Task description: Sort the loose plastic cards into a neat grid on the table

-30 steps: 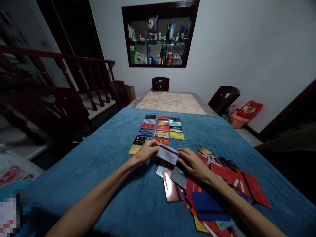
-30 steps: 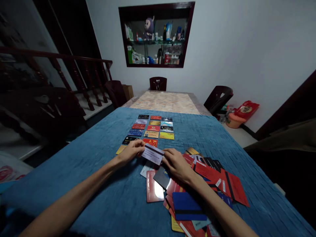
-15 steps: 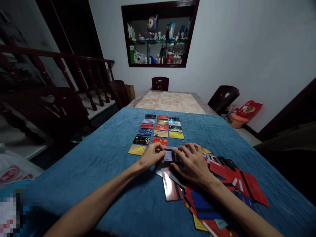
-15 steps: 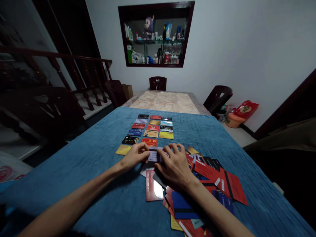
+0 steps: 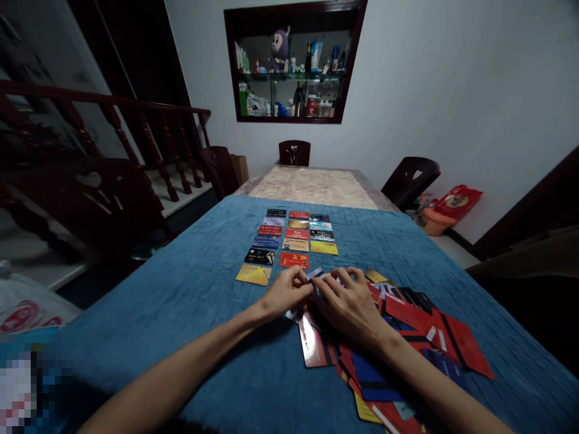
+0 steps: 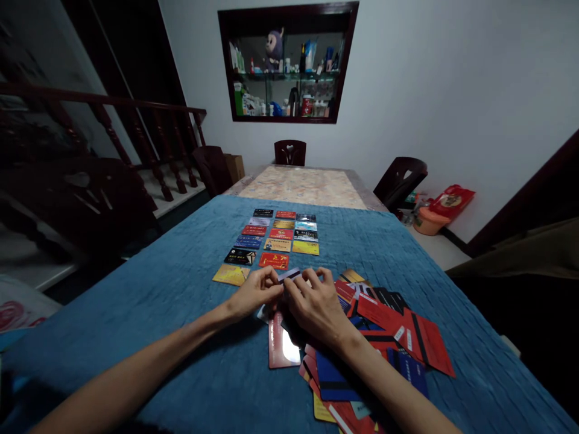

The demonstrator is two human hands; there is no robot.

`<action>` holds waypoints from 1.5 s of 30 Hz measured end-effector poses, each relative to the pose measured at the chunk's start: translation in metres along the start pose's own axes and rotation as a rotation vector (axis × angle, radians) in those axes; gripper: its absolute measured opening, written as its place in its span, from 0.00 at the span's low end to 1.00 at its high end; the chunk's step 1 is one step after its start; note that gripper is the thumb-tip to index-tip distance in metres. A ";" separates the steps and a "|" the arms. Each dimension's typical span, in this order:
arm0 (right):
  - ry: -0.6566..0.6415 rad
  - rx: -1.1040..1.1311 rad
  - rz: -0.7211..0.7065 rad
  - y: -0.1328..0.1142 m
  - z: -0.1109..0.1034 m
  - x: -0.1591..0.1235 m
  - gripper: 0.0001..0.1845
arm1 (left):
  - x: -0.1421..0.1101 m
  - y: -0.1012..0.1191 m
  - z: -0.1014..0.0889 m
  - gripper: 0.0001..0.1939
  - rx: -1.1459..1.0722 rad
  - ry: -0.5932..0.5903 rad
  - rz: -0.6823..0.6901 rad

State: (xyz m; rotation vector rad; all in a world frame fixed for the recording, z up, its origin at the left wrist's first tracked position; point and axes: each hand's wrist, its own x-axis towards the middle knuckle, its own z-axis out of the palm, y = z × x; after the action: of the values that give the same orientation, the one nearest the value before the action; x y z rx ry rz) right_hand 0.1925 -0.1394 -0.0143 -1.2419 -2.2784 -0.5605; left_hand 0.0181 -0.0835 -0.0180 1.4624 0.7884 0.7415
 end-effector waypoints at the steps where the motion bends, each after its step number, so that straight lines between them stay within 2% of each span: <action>1: 0.004 -0.014 -0.009 -0.001 0.000 0.000 0.13 | 0.000 -0.001 0.000 0.18 0.002 0.005 0.006; 6: 0.088 -0.119 -0.042 -0.001 -0.004 -0.002 0.12 | 0.001 -0.003 -0.002 0.18 0.017 -0.018 0.043; 10: 0.184 -0.116 0.002 0.006 -0.010 -0.006 0.11 | 0.003 -0.004 -0.007 0.13 0.118 -0.010 0.106; 15: 0.266 0.110 0.171 0.023 -0.011 -0.012 0.05 | 0.003 0.003 -0.011 0.05 0.367 0.142 0.215; 18: 0.317 0.247 0.283 0.028 -0.007 -0.016 0.04 | 0.002 0.006 -0.013 0.04 0.454 0.190 0.253; 25: 0.278 0.475 0.463 0.023 0.003 -0.018 0.06 | 0.001 0.003 -0.011 0.13 0.534 0.175 0.321; 30: 0.187 0.622 0.550 0.020 0.006 -0.017 0.08 | 0.000 0.000 -0.010 0.14 0.513 0.140 0.297; 39: 0.124 0.715 0.558 0.016 0.009 -0.017 0.09 | 0.002 -0.006 -0.009 0.07 0.432 0.116 0.309; 42: 0.160 0.669 0.519 0.018 0.013 -0.020 0.10 | 0.003 -0.007 -0.010 0.07 0.436 0.140 0.319; 45: 0.221 0.530 0.413 0.021 0.014 -0.021 0.17 | 0.005 -0.008 -0.013 0.07 0.455 0.167 0.336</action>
State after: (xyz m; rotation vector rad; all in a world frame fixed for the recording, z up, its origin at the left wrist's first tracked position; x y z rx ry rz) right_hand 0.2172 -0.1345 -0.0356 -1.2459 -1.7514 0.0578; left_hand 0.0099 -0.0725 -0.0255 1.9945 0.8872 0.9907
